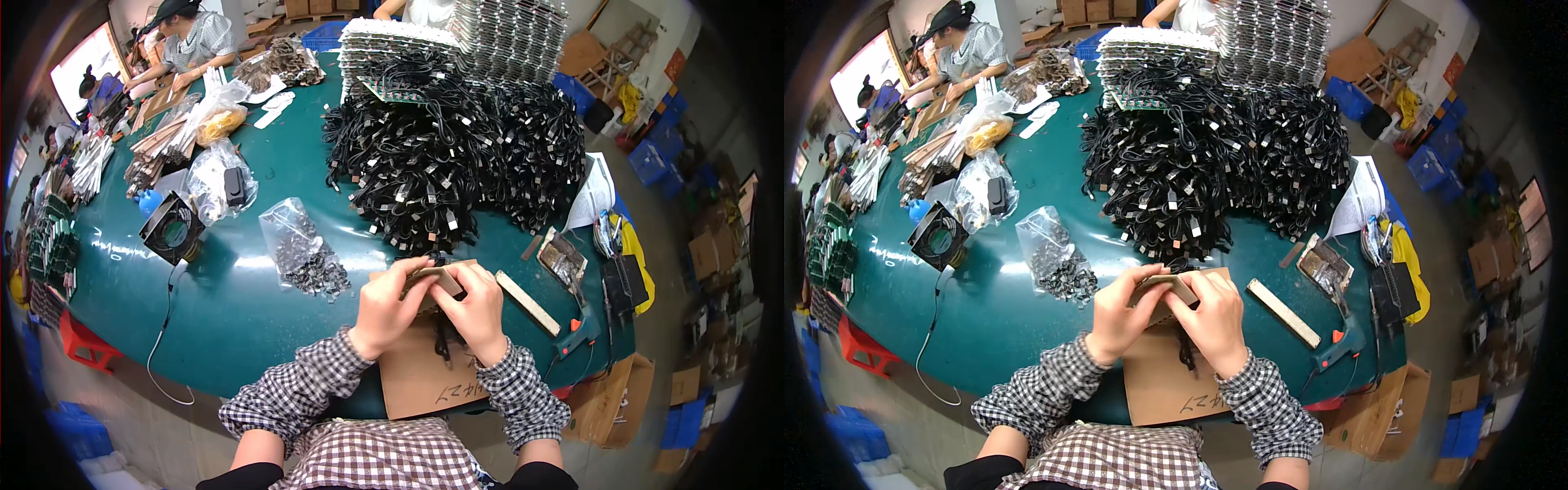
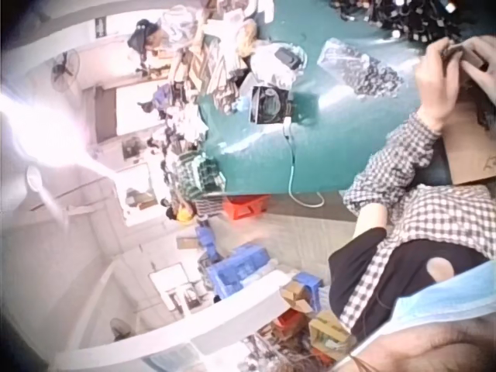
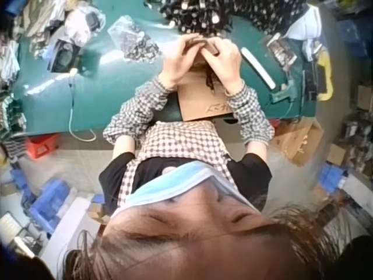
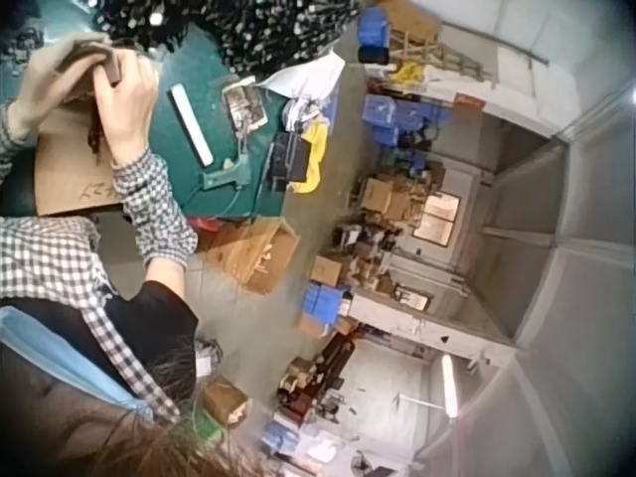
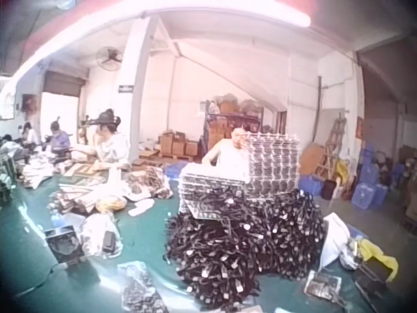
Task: The person solders electronic components onto a circuit board assembly using a handheld soldering tool, sets aside the finished board, and places components onto another circuit board to solder them.
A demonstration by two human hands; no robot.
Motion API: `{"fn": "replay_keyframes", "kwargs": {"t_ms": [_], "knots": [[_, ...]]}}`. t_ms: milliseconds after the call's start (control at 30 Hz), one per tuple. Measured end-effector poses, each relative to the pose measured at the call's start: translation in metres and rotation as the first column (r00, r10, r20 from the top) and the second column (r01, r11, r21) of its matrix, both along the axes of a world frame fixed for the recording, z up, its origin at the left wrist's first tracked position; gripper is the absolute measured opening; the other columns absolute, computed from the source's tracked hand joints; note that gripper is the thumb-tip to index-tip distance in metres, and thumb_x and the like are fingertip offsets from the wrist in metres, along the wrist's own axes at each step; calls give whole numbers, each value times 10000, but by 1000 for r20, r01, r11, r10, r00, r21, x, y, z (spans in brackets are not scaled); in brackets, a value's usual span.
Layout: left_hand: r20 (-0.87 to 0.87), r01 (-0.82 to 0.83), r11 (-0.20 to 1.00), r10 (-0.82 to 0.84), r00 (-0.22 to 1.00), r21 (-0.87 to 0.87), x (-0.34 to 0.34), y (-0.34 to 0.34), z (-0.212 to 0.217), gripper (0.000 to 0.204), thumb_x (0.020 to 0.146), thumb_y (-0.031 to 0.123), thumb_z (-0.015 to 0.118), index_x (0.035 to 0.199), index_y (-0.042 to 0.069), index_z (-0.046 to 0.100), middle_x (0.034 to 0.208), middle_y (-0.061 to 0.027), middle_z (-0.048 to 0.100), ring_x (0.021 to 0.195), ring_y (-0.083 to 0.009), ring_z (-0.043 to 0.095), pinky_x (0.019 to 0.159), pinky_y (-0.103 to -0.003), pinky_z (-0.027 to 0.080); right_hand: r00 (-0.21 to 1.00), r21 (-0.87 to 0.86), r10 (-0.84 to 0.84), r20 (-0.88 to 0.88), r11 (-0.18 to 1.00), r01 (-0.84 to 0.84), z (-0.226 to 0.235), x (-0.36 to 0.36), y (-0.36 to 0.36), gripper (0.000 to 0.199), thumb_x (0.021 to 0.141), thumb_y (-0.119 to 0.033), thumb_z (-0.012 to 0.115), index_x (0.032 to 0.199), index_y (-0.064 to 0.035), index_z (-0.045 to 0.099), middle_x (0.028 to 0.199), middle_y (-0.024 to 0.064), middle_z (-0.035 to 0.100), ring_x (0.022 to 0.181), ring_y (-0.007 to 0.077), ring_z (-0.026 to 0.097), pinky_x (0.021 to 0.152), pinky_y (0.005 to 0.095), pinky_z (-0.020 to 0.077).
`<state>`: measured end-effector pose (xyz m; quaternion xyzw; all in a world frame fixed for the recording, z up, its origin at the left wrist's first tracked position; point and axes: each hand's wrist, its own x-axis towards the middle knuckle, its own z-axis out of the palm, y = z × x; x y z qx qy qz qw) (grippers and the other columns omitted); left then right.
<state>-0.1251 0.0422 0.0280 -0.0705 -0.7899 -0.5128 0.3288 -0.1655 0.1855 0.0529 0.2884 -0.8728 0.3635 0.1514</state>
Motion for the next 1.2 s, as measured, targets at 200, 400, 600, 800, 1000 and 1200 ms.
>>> {"fn": "replay_keyframes", "kwargs": {"t_ms": [200,400,600,800,1000,1200], "knots": [[262,285,958,-270,927,-22,11,-46,8,295,712,-46,620,993,25,568,907,-120,609,825,-274,609,719,-333,487,977,32,146,-153,989,-143,11,15,12,211,610,-114,771,728,-66,604,675,24,552,660,211,513,603,327,387],[-76,265,894,-312,947,-361,14,-43,33,285,669,-74,606,920,59,595,852,-69,593,835,-237,582,846,-364,467,954,183,239,-179,961,-206,4,82,33,242,571,-55,710,781,-100,598,758,16,561,698,225,528,638,347,409],[-173,235,914,-303,937,-331,13,-29,60,259,688,-71,595,923,38,588,831,-91,578,744,-266,582,701,-361,495,963,-2,72,-261,997,-75,-2,91,52,273,626,5,687,879,-77,624,889,67,625,733,229,608,615,313,488],[-396,162,966,-231,889,-201,-12,-20,92,222,699,-92,623,891,15,593,810,-103,606,743,-262,600,636,-330,487,856,138,462,-231,887,-441,-12,98,47,227,666,-62,676,885,-96,627,883,28,652,747,181,618,612,290,502],[-624,99,981,-183,759,-167,-27,-37,137,285,646,-138,615,880,24,618,841,-101,629,772,-246,617,671,-311,504,945,106,245,-215,968,-227,-31,114,70,221,613,-25,701,825,-75,663,882,23,662,745,198,627,597,293,483],[-387,262,832,-477,790,-490,6,-47,136,211,703,-20,627,903,46,615,917,-67,609,899,-252,581,822,-384,458,906,264,397,-147,899,-350,-32,117,58,147,734,-142,674,874,-98,656,899,37,641,805,214,594,694,315,462]]}}
